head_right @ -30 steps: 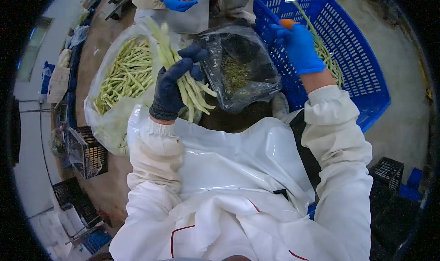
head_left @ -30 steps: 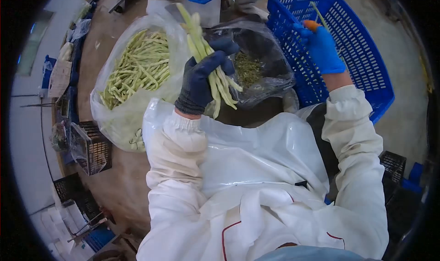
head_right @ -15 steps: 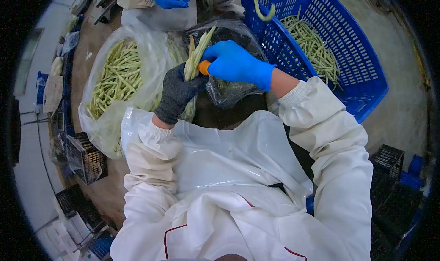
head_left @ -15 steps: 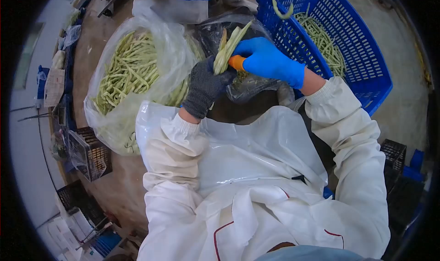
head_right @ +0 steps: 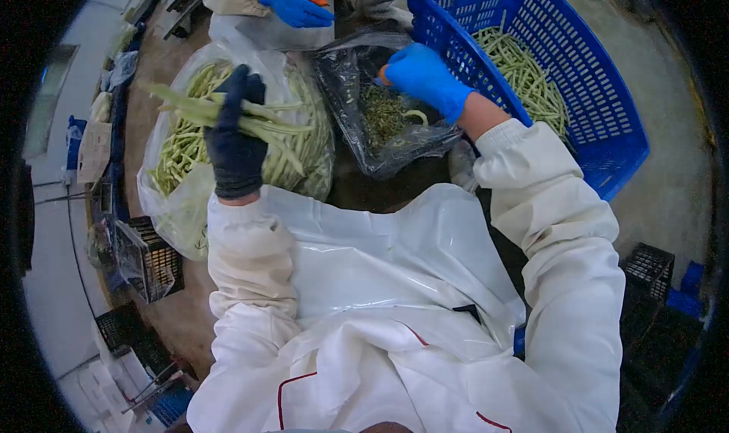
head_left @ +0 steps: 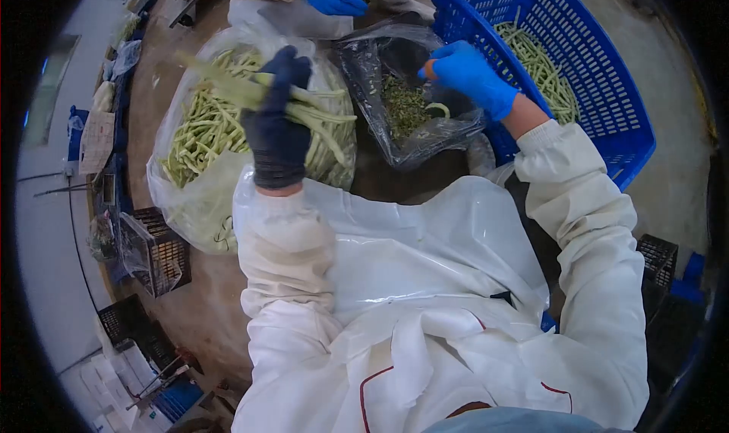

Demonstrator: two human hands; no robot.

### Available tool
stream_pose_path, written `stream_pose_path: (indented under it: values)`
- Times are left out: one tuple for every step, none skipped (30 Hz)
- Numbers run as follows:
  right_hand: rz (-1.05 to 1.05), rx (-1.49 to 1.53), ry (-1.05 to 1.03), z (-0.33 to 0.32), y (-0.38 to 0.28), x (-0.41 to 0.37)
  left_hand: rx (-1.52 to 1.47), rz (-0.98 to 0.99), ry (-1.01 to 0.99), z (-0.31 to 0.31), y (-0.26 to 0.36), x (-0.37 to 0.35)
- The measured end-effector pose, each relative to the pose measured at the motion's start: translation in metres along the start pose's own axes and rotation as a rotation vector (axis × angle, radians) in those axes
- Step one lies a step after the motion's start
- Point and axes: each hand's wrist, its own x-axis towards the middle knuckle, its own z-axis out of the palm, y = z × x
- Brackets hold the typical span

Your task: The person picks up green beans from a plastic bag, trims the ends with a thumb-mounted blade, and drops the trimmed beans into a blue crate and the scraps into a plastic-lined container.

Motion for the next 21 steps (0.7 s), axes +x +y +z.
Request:
stream_pose_path:
  values:
    - [0.007,-0.303,0.050,-0.006,0.002,0.004,-0.048,-0.008,0.006,-0.012,0.009,0.005]
    - [0.013,-0.604,0.103,-0.010,0.005,0.006,-0.096,-0.003,0.024,-0.020,0.014,0.006]
    - [-0.082,-0.606,0.145,-0.008,0.015,0.006,-0.133,-0.010,-0.014,-0.028,0.015,0.008]
    - [-0.175,-0.608,0.188,-0.001,0.026,0.004,-0.171,-0.018,-0.052,-0.032,0.015,0.010]
    - [-0.266,-0.610,0.230,0.005,0.035,0.003,-0.174,-0.023,-0.026,-0.032,0.014,0.009]
    - [-0.296,-0.485,0.153,0.009,0.025,-0.001,-0.181,-0.030,-0.001,-0.025,0.009,0.006]
    - [-0.322,-0.362,0.074,0.014,0.007,-0.007,-0.190,-0.038,0.027,-0.018,0.004,0.003]
    - [-0.344,-0.239,-0.006,0.020,-0.006,-0.012,-0.205,-0.055,0.013,-0.014,0.001,0.000]
    - [-0.397,-0.125,-0.103,0.029,-0.010,-0.014,-0.220,-0.074,-0.001,-0.010,-0.003,-0.002]
    - [-0.448,-0.008,-0.198,0.039,-0.011,-0.015,-0.233,-0.092,-0.018,-0.007,-0.005,-0.003]
    - [-0.498,0.111,-0.292,0.047,-0.013,-0.018,-0.257,-0.098,0.003,-0.004,-0.008,-0.004]
    - [-0.490,0.155,-0.325,0.055,-0.015,-0.023,-0.281,-0.105,0.024,-0.001,-0.010,-0.005]
    - [-0.483,0.199,-0.357,0.063,-0.018,-0.029,-0.303,-0.111,0.043,0.000,-0.012,-0.004]
    - [-0.476,0.244,-0.389,0.067,-0.019,-0.032,-0.324,-0.118,0.063,0.001,-0.013,-0.003]
    - [-0.437,0.274,-0.436,0.069,-0.020,-0.032,-0.287,-0.088,0.040,-0.002,-0.014,-0.001]
    - [-0.463,0.208,-0.408,0.064,-0.020,-0.032,-0.250,-0.055,0.018,-0.010,-0.013,0.003]
    - [-0.489,0.141,-0.380,0.054,-0.021,-0.032,-0.215,-0.021,-0.003,-0.019,-0.008,0.007]
    - [-0.513,0.073,-0.353,0.043,-0.021,-0.032,-0.210,0.117,0.139,-0.032,0.013,0.014]
    - [-0.491,-0.028,-0.317,0.033,-0.018,-0.031,-0.157,0.179,0.115,-0.047,0.030,0.019]
    - [-0.467,-0.128,-0.277,0.023,-0.014,-0.031,-0.104,0.238,0.086,-0.054,0.041,0.022]
    - [-0.440,-0.227,-0.236,0.017,-0.011,-0.031,-0.004,0.254,0.006,-0.053,0.044,0.020]
